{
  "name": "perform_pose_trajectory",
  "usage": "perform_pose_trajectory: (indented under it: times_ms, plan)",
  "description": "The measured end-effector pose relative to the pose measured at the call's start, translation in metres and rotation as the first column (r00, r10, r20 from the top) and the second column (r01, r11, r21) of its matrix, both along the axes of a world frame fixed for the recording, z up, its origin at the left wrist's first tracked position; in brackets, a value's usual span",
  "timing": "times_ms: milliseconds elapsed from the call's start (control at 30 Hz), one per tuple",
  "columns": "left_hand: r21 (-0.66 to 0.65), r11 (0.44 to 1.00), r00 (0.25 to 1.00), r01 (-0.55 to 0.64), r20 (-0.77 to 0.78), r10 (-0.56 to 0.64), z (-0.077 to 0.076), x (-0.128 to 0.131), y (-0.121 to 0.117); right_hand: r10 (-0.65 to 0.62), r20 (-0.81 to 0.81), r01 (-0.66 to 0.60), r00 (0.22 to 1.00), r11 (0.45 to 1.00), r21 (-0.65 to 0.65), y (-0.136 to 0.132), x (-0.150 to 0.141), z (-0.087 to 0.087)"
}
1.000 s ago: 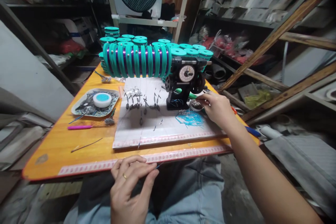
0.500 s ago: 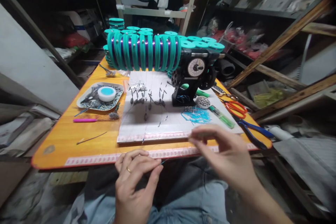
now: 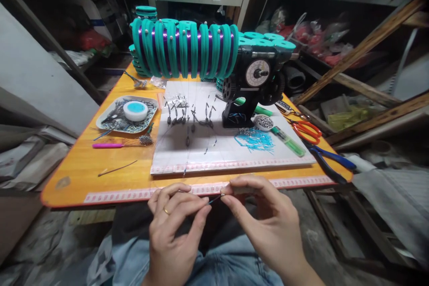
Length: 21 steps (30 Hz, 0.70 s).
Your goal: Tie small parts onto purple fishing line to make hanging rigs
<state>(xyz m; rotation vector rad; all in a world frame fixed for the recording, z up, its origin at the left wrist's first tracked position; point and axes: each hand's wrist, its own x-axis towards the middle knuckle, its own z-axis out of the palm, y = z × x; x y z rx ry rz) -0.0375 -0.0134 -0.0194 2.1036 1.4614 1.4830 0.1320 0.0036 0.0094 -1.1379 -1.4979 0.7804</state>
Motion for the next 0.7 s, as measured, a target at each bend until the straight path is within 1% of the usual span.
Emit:
perform_pose_trajectory:
  times_ms: [300, 367, 467, 533, 600, 700]
  plan:
    - [-0.005, 1.000, 1.000, 0.002, 0.009, -0.002, 0.000, 0.000, 0.000, 0.026, 0.040, -0.025, 0.999, 0.999, -0.023, -0.002, -0.001, 0.002]
    - [0.003, 1.000, 1.000, 0.009, 0.019, -0.009, 0.000, 0.000, 0.001, 0.053, 0.043, -0.050, 0.998, 0.997, -0.062, -0.001, -0.001, 0.002]
    - [0.028, 0.999, 0.999, 0.030, 0.040, -0.031, -0.001, -0.002, 0.002, 0.116, 0.000, -0.114, 0.993, 0.979, -0.168, 0.003, 0.000, 0.003]
    - [0.035, 0.998, 0.997, 0.048, 0.052, -0.050, -0.001, -0.003, 0.003, 0.145, -0.036, -0.150, 0.989, 0.970, -0.193, 0.005, 0.002, 0.004]
    - [0.032, 0.998, 0.996, 0.061, 0.062, -0.063, -0.001, -0.003, 0.003, 0.167, -0.016, -0.167, 0.986, 0.974, -0.151, 0.006, 0.005, 0.006]
    - [0.032, 0.996, 0.995, 0.078, 0.066, -0.080, 0.002, -0.003, 0.002, 0.166, 0.114, -0.165, 0.980, 0.986, -0.019, 0.006, 0.010, 0.009]
